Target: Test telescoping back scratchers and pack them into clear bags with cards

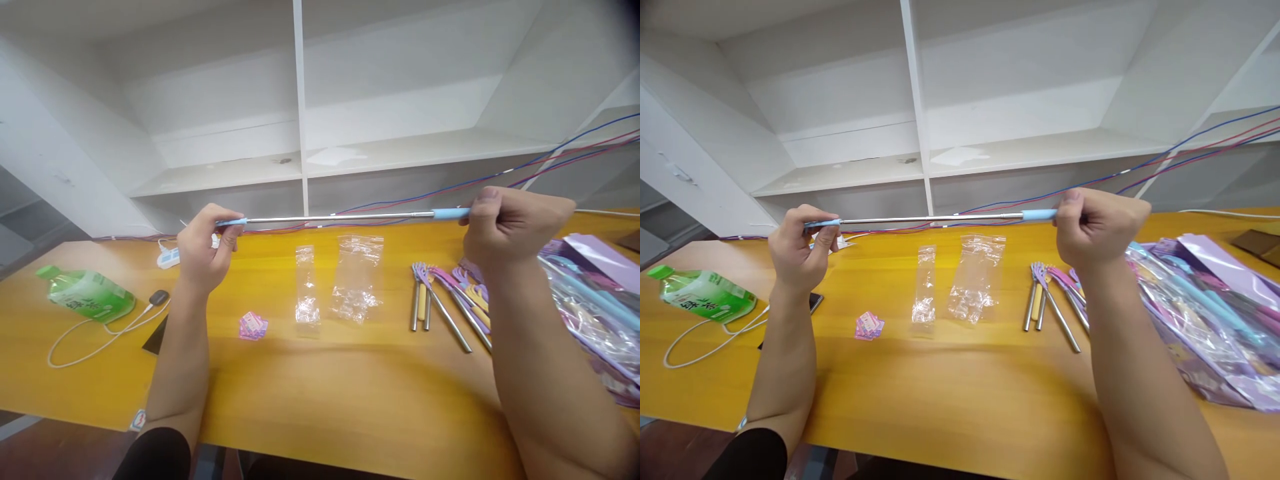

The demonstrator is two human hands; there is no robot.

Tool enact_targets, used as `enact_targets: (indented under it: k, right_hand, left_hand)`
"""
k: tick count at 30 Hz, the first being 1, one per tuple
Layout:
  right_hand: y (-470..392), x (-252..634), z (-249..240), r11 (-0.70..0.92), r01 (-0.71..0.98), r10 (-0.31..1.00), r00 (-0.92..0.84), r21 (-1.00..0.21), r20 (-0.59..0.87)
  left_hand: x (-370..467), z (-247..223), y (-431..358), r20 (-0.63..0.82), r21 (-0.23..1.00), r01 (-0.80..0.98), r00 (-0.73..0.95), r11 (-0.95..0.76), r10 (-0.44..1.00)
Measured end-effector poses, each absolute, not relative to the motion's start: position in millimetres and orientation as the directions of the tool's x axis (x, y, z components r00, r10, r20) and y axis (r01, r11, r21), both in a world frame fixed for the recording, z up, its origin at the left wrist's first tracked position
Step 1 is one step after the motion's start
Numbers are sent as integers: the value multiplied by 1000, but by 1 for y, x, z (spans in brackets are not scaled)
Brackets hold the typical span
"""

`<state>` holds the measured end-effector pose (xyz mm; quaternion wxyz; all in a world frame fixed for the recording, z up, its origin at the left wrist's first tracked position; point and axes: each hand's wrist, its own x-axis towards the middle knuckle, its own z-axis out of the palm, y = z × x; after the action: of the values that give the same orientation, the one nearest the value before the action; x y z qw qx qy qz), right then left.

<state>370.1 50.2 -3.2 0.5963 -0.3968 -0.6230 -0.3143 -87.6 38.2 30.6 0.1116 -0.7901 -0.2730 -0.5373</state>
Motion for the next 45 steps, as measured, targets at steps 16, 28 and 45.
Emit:
enact_targets:
  k: [16, 28, 45]
  right_hand:
    - [19, 317, 2, 542, 840, 168, -126, 16, 978]
    - [2, 294, 6, 548, 830, 143, -219, 107, 965]
    - [-23, 271, 9, 545, 835, 182, -207, 76, 961]
  left_hand:
    - [-32, 15, 18, 869, 59, 538, 387, -841, 308]
    - [-11, -4, 19, 859, 95, 480, 402, -872, 316]
    - [15, -15, -4, 879, 162, 374, 366, -913, 306]
